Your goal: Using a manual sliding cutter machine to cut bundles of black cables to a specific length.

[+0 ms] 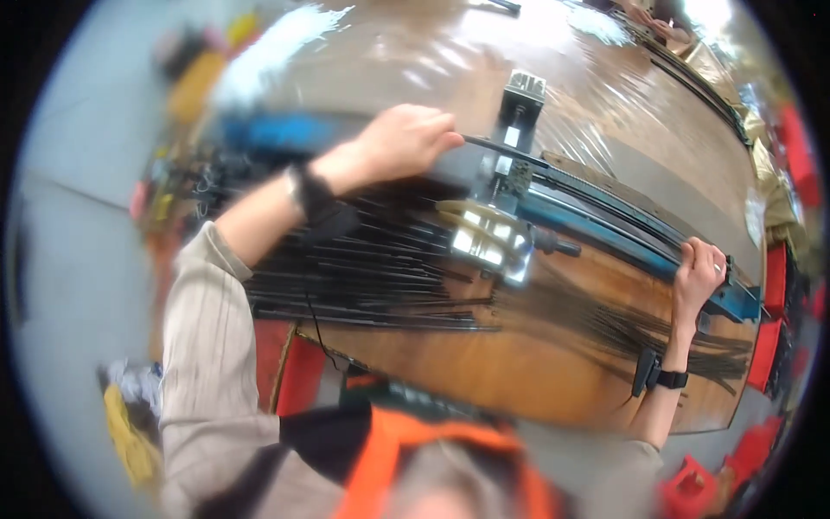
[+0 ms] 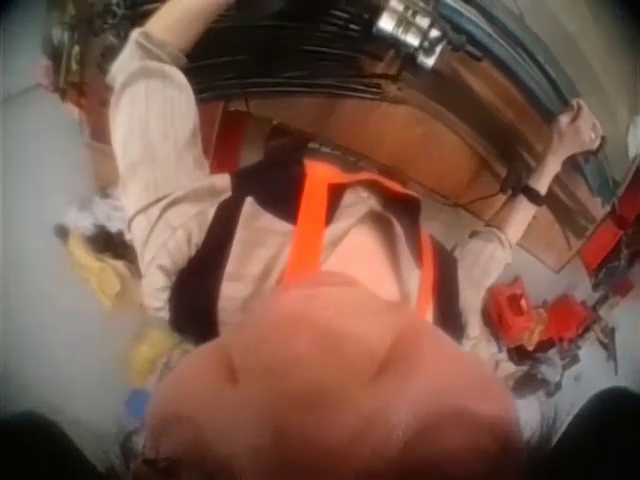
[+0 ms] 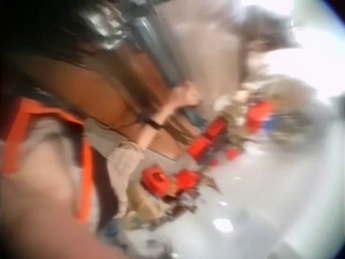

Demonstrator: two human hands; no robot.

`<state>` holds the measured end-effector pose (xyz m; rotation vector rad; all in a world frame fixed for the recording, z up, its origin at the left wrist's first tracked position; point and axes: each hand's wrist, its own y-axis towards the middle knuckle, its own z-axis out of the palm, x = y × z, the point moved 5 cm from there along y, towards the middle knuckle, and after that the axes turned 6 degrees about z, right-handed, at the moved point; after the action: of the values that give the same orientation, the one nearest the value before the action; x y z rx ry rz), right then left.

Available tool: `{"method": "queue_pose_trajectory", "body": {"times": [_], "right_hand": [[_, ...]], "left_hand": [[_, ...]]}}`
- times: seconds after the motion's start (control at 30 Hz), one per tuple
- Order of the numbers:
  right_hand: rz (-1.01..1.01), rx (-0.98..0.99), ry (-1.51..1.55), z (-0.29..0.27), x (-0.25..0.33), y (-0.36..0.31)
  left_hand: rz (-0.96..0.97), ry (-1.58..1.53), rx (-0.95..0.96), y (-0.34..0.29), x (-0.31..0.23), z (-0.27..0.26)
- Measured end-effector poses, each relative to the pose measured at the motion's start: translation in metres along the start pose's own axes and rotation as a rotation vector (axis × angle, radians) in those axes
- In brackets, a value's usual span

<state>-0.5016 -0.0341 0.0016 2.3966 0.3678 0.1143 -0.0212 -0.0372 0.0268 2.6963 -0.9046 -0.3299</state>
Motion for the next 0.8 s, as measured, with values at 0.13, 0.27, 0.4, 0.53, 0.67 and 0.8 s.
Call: {"method": "queue_pose_trajectory", "body": {"times": [0.13, 0.27, 0.4, 0.53, 0.67, 0.8], "right_hand": [[0.075, -0.047, 0.018, 0.006, -0.003, 0.0], [0.089, -0.043, 0.044, 0.007, -0.003, 0.0], [0.161, 0.026, 0.0, 0.003, -0.008, -0.007], [-0.007, -0.021, 0.028, -0.014, 0.041, -0.004], [-0.058, -0.009, 0.136, -0.027, 0.121, -0.02], [-0.017, 0.118, 0.282, -0.021, 0.135, -0.048]], "left_hand": [[-0.039, -0.068, 0.001, -0.003, 0.0, 0.006], [-0.007, -0.111, -0.202, -0.006, -0.006, 0.011], [0.003, -0.153, -0.278, -0.01, -0.007, 0.006], [0.045, -0.122, -0.164, -0.005, 0.002, 0.017], [-0.071, -0.05, -0.017, -0.004, 0.001, 0.021], [-0.047, -0.043, -0.056, 0.005, -0.004, 0.023]]}}
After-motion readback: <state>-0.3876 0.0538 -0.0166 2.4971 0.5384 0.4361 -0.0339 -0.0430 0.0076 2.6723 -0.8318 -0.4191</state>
